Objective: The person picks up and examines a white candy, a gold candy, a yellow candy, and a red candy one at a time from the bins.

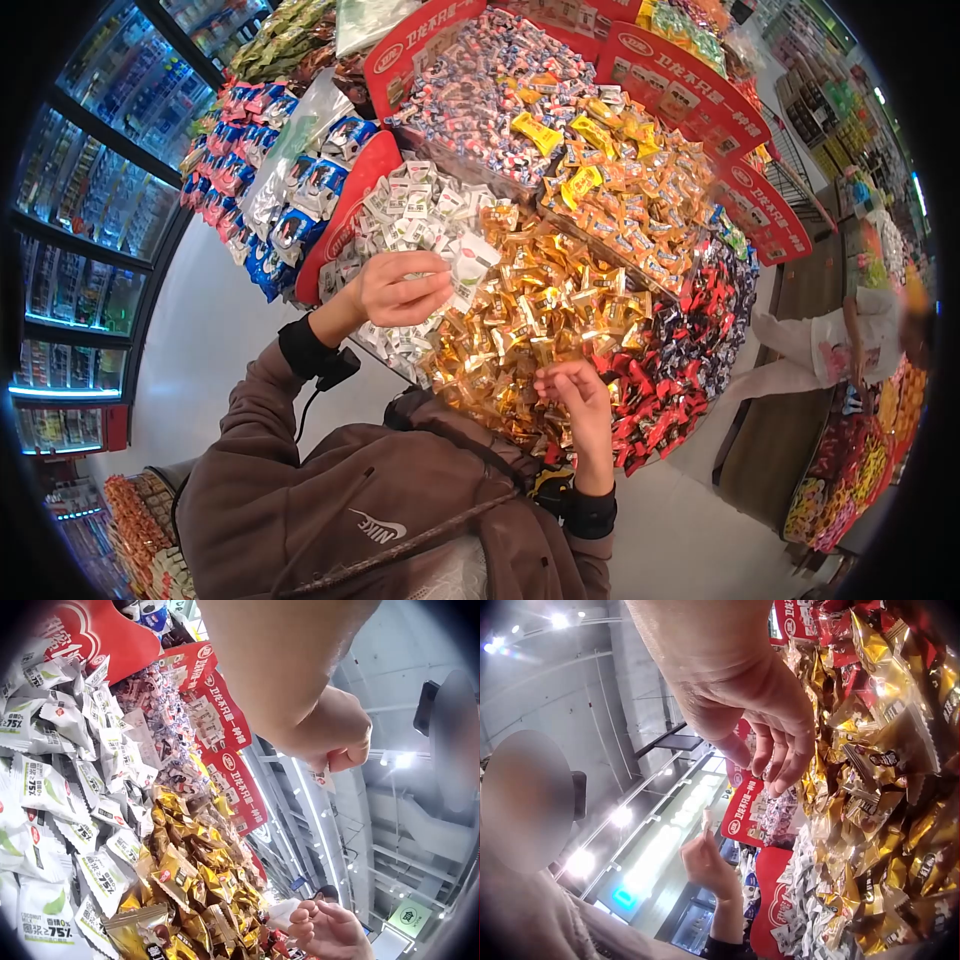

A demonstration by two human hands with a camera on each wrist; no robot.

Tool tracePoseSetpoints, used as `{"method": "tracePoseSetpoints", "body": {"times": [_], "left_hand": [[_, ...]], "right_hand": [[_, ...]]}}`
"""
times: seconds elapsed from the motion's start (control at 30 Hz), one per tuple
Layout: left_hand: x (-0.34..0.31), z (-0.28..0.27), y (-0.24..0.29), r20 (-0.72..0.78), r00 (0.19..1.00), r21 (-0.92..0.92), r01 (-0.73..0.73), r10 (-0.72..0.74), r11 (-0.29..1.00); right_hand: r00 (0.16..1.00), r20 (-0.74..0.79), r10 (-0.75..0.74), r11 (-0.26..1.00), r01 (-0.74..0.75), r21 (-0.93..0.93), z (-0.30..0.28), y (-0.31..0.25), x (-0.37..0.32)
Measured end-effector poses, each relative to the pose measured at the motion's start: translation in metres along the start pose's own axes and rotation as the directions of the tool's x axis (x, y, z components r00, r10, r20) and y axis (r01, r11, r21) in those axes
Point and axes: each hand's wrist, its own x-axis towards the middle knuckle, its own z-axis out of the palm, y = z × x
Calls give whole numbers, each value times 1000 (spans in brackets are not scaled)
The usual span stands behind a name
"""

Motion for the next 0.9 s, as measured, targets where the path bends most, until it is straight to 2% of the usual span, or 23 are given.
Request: {"method": "tracePoseSetpoints", "body": {"times": [0.17, 0.27, 0.37, 0.5, 0.63, 0.73, 0.9], "left_hand": [[2, -1, 1, -1, 1000, -18, -2, 2, 1000], [-3, 1, 1, 51, 998, 0, 48, -48, 999], [-18, -1, -3, 250, 958, 89, 121, -139, 989], [-58, -3, -14, 378, 872, 124, 286, -312, 950], [-77, -3, -30, 356, 835, 150, 391, -419, 908], [-79, -3, -39, 330, 821, 223, 411, -466, 884], [-86, 2, -50, 332, 799, 216, 454, -502, 864]], "right_hand": [[1000, -7, 0, 1000, 0, -7, -1, 1, -1], [1000, -8, 0, 1000, 0, -1, 0, 1, -1], [1000, -8, -7, 1000, 7, 0, 1, 1, -2], [1000, -14, 11, 1000, -11, -1, 2, 1, -2], [1000, -6, 18, 1000, -18, 0, 2, 2, 0], [1000, 1, 20, 1000, -20, 0, 2, 1, 1], [1000, 3, 11, 1000, -11, 11, 2, 1, 1]]}}
